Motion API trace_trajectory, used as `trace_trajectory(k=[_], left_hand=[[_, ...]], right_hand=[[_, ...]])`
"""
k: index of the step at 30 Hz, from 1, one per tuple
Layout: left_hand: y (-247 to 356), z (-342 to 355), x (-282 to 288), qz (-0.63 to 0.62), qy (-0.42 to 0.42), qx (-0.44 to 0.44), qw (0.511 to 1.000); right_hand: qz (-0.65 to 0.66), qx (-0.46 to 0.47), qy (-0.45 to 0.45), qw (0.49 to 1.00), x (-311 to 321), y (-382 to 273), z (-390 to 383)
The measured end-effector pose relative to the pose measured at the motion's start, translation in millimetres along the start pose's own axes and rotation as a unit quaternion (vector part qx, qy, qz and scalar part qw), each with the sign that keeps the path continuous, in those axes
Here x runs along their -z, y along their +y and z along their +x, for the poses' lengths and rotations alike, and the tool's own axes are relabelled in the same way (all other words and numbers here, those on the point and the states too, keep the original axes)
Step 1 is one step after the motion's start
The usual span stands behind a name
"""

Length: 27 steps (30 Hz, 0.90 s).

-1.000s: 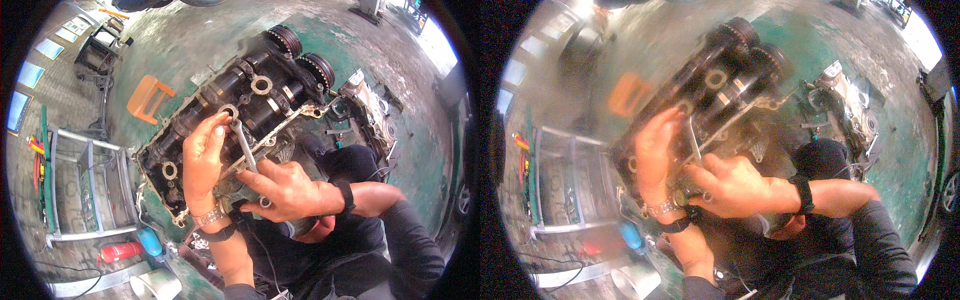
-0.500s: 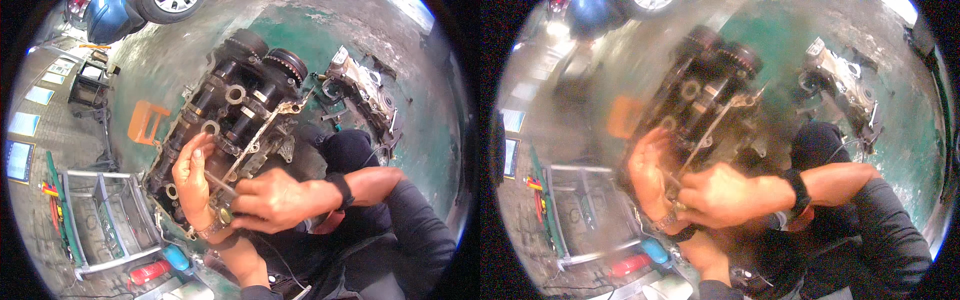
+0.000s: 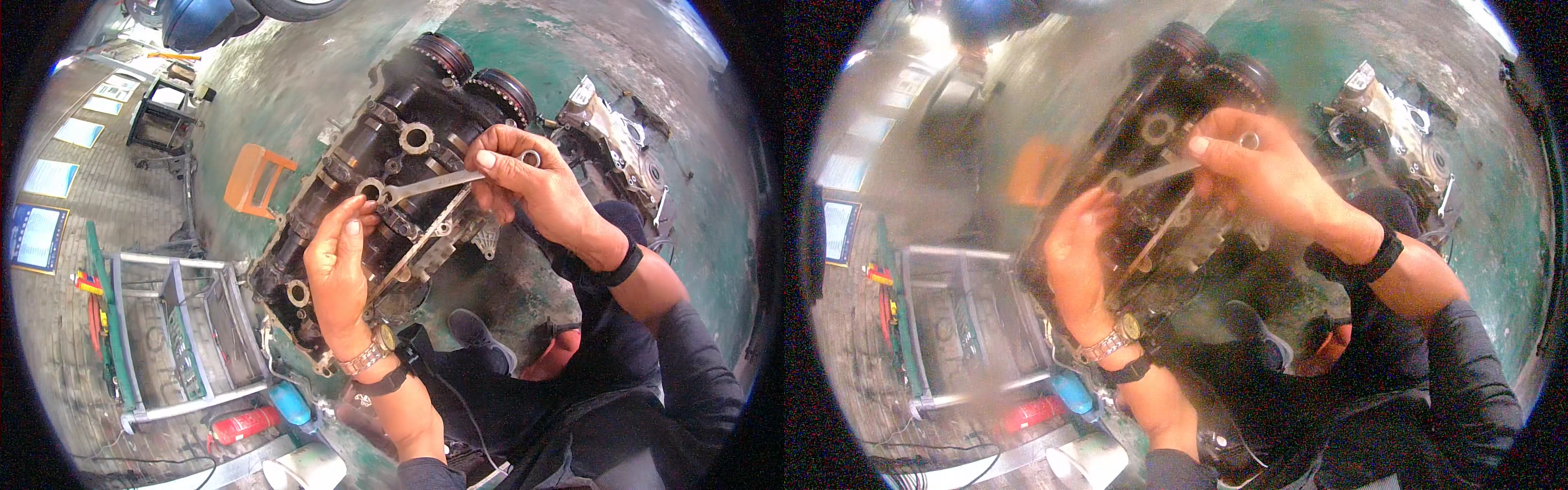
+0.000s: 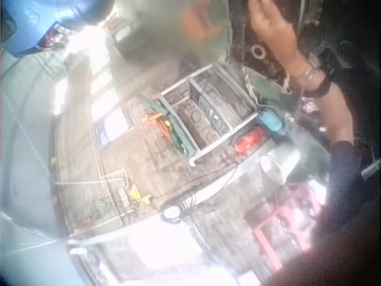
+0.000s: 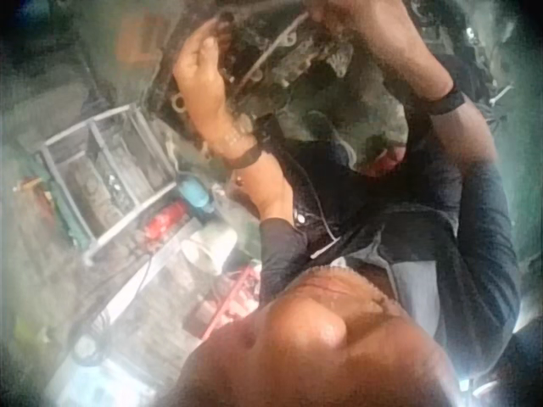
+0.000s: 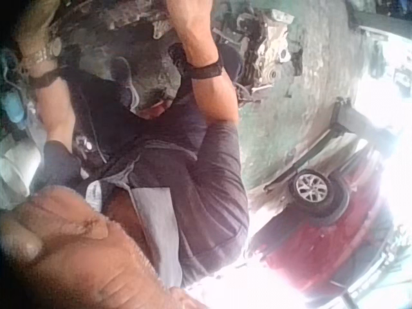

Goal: The person uses a wrench to tighten bolts on a disassembled engine block resting on the floor. They repeatedly reposition the wrench and apply torque to multiple bolt locations while stabilizing the engine with their other hand.

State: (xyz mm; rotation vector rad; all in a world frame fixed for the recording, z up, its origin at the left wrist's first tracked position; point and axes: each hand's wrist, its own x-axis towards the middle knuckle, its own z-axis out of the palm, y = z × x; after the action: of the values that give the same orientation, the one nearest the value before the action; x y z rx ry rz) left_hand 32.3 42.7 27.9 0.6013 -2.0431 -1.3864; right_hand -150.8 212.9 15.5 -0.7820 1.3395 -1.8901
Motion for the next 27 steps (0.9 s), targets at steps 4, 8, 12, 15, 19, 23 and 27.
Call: trace_trajectory(k=[4, 8, 12, 15, 19, 23, 27], left_hand=[[-1, 0, -1, -0.011, 0.001, -0.002, 1.0], [-1, -1, -2, -0.009, 0.013, 0.002, 1.0], [1, -1, -3, 0.002, 0.017, -0.003, 1.0], [2, -1, -2, 0.009, 0.006, -0.004, 1.0], [2, -2, 0, -0.009, -0.002, -0.003, 1.0], [0, -1, -1, -0.023, -0.004, -0.01, 1.0], [-1, -1, -1, -0.006, 0.003, -0.012, 1.0]], right_hand=[[0.007, -0.03, -0.01, 0.999, -1, 6, 0], [0.0, -0.051, 0.002, 0.999, -7, 10, -2], [0.028, -0.059, 0.007, 0.998, -15, 15, -4], [0.045, -0.082, 0.025, 0.995, -15, 15, -4], [0.084, -0.076, 0.032, 0.993, -10, 14, -1], [0.085, -0.08, 0.019, 0.993, -9, 16, 0], [0.07, -0.096, 0.031, 0.992, -10, 21, 1]])
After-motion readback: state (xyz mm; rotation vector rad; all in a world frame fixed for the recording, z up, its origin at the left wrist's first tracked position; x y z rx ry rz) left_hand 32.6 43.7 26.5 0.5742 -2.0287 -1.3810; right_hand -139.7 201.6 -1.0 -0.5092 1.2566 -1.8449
